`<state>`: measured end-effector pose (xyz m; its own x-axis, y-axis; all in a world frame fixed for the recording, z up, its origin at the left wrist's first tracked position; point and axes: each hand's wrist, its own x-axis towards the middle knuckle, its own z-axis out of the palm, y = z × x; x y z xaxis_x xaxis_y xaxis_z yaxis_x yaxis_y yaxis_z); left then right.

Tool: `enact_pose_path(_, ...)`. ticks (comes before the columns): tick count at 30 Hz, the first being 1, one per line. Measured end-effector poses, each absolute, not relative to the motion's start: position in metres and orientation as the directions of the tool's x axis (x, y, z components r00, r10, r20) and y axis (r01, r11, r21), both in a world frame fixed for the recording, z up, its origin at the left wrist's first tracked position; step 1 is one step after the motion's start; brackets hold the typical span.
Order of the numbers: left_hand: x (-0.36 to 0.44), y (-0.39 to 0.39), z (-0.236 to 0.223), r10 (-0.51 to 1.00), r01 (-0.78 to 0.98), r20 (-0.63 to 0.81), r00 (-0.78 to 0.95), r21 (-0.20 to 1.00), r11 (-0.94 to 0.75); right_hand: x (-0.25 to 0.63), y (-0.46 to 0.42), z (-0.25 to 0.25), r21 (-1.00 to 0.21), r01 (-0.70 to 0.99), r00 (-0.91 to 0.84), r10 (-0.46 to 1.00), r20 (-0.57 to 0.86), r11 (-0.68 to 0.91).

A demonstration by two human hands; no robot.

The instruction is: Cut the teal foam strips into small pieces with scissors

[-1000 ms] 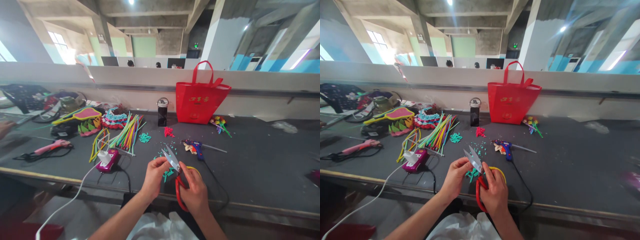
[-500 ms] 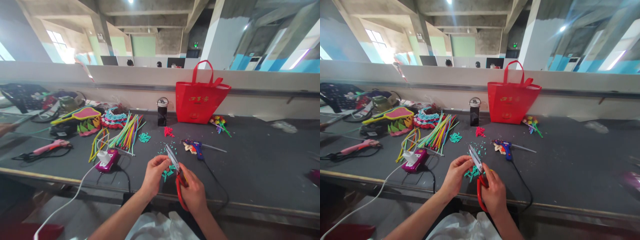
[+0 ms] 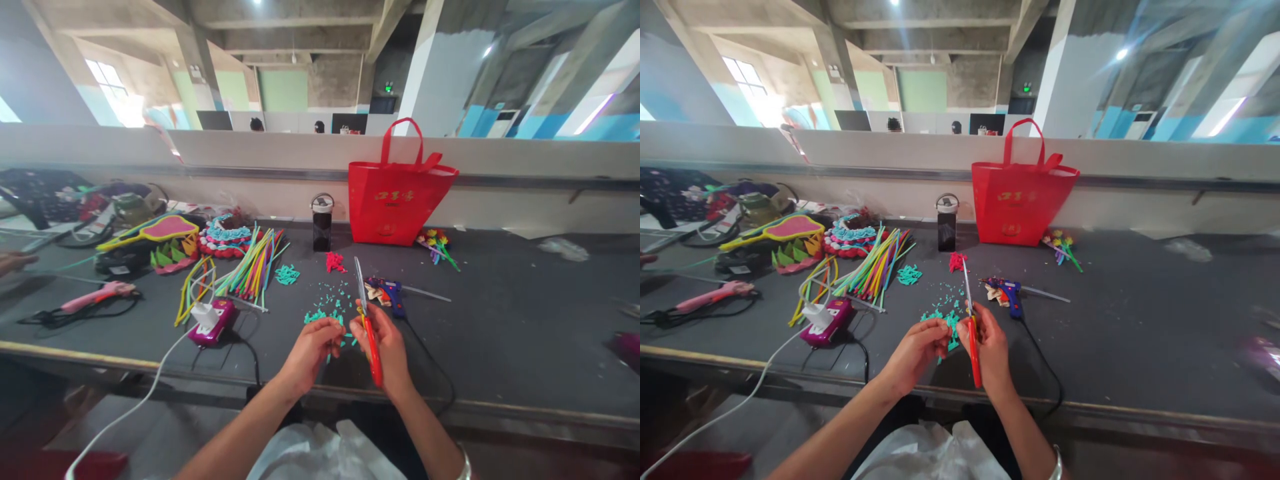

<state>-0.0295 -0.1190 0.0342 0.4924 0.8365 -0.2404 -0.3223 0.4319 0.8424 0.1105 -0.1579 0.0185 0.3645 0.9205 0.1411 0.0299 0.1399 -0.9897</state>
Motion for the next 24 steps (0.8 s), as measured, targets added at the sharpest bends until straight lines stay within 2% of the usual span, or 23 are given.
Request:
enact_pose_path(7,-0.031,-0.12,0.037,0.791,-0.243,-0.266,0.551,0.856,0.457,0.104,-0.15,0.017,-0.982,-0.072,0.266,0.952,0.15,0.174)
enact_pose_path(12,-0.034,-0.116,0.028,0.794,-0.179,-0.247,0.555,0.897,0.404,0.105,-0.152,0.017,-0.981,-0.161,0.309,0.949,0.057,0.111)
enact_pose_path(15,-0.035,-0.111,0.019,0.886,-0.067,-0.168,0.431,0.974,0.218,0.107,-0.153,0.02,-0.976,-0.188,0.381,0.924,0.027,0.106)
enact_pose_path(17,-0.035,-0.108,0.015,0.937,0.029,-0.052,0.346,0.999,0.045,0.108,-0.152,0.02,-0.977,-0.182,0.409,0.912,0.024,0.107)
enact_pose_path(21,-0.031,-0.109,0.017,0.91,0.186,0.191,0.367,0.944,-0.273,0.108,-0.153,0.018,-0.989,-0.1,0.434,0.899,0.057,0.111)
enact_pose_path(24,-0.026,-0.113,0.023,0.881,0.257,0.266,0.391,0.888,-0.382,0.106,-0.153,0.018,-0.993,-0.023,0.439,0.894,0.092,0.114)
